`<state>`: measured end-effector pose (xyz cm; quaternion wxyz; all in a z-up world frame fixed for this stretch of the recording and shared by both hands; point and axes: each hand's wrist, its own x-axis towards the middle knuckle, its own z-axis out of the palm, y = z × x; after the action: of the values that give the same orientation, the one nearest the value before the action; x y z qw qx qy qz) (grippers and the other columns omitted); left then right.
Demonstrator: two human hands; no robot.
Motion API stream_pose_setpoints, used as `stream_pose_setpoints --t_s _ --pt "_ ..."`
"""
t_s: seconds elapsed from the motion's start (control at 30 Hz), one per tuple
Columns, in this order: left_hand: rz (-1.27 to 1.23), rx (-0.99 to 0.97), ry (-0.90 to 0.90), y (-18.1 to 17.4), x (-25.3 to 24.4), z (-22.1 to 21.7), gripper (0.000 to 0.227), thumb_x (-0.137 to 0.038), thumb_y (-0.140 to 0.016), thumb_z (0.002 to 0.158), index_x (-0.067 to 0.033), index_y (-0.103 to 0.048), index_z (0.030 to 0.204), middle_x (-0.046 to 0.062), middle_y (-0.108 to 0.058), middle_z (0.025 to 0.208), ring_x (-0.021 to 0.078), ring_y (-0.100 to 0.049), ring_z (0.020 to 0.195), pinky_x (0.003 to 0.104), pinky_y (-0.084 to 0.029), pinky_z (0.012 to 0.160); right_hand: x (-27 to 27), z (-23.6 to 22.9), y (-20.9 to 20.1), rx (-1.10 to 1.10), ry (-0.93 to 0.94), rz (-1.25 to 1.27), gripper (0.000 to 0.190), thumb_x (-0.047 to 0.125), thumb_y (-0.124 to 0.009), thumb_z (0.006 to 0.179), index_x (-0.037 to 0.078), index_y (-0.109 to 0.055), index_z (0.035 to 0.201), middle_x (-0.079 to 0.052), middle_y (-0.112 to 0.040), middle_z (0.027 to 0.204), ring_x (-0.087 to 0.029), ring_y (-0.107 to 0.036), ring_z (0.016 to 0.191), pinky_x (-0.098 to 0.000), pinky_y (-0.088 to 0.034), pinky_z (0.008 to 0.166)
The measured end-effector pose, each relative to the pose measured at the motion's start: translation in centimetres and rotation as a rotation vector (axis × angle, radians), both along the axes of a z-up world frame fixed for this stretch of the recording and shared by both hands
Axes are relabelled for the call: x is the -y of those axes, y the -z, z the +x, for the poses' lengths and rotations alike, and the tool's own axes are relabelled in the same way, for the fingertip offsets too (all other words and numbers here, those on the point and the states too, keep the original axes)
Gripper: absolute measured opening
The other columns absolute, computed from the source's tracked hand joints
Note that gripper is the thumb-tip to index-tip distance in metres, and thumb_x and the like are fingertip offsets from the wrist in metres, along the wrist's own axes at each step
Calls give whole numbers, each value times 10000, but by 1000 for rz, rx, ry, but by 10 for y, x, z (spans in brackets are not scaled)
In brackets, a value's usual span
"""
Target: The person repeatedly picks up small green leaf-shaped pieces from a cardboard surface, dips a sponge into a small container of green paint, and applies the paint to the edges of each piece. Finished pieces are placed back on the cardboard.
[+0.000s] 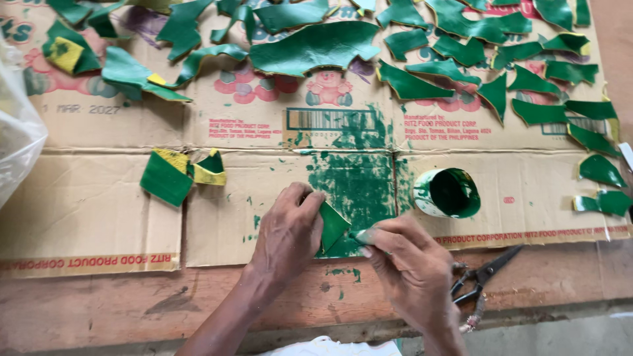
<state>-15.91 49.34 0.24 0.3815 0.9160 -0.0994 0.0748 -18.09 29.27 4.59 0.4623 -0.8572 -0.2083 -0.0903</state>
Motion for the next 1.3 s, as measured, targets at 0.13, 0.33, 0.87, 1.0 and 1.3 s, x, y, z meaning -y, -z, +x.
stream_pose_setpoints --t_s 0.13,0.33,0.87,1.0,1.3 --pt "-45 59 61 -5 10 5 465 -6 -736 794 24 -630 1246 249 -614 1218 401 -625 1116 449 -542 934 47 11 -16 212 233 -189 154 42 -791 922 100 -740 1056 -34 -740 1008 -139 -736 879 -247 -599 724" --pt "54 99 27 -6 12 -1 650 -59 -775 728 45 -527 1320 269 -489 1348 433 -585 1138 517 -490 990 79 33 -35 142 416 -405 199 -22 -784 929 43 -764 1116 -113 -749 1033 -182 -731 860 -296 -580 728" --pt "13 32 83 12 26 -45 411 69 -696 767 19 -682 1174 174 -682 1120 334 -661 1000 435 -545 846 104 75 26 45 266 -734 158 62 -775 857 144 -810 988 -35 -793 973 -180 -742 779 -338 -599 733" --pt "112 25 28 18 28 -38 378 43 -663 862 48 -651 1240 229 -619 1261 365 -607 1144 465 -500 974 117 69 21 12 295 -625 94 101 -788 924 110 -790 1018 -52 -778 1009 -159 -743 797 -288 -601 699" --pt "227 -130 147 14 21 -22 728 -39 -644 785 81 -400 1461 250 -339 1548 441 -307 1437 543 -281 1134 98 64 -6 54 298 -579 165 13 -766 896 71 -779 1051 -88 -762 1001 -219 -741 815 -333 -605 739"
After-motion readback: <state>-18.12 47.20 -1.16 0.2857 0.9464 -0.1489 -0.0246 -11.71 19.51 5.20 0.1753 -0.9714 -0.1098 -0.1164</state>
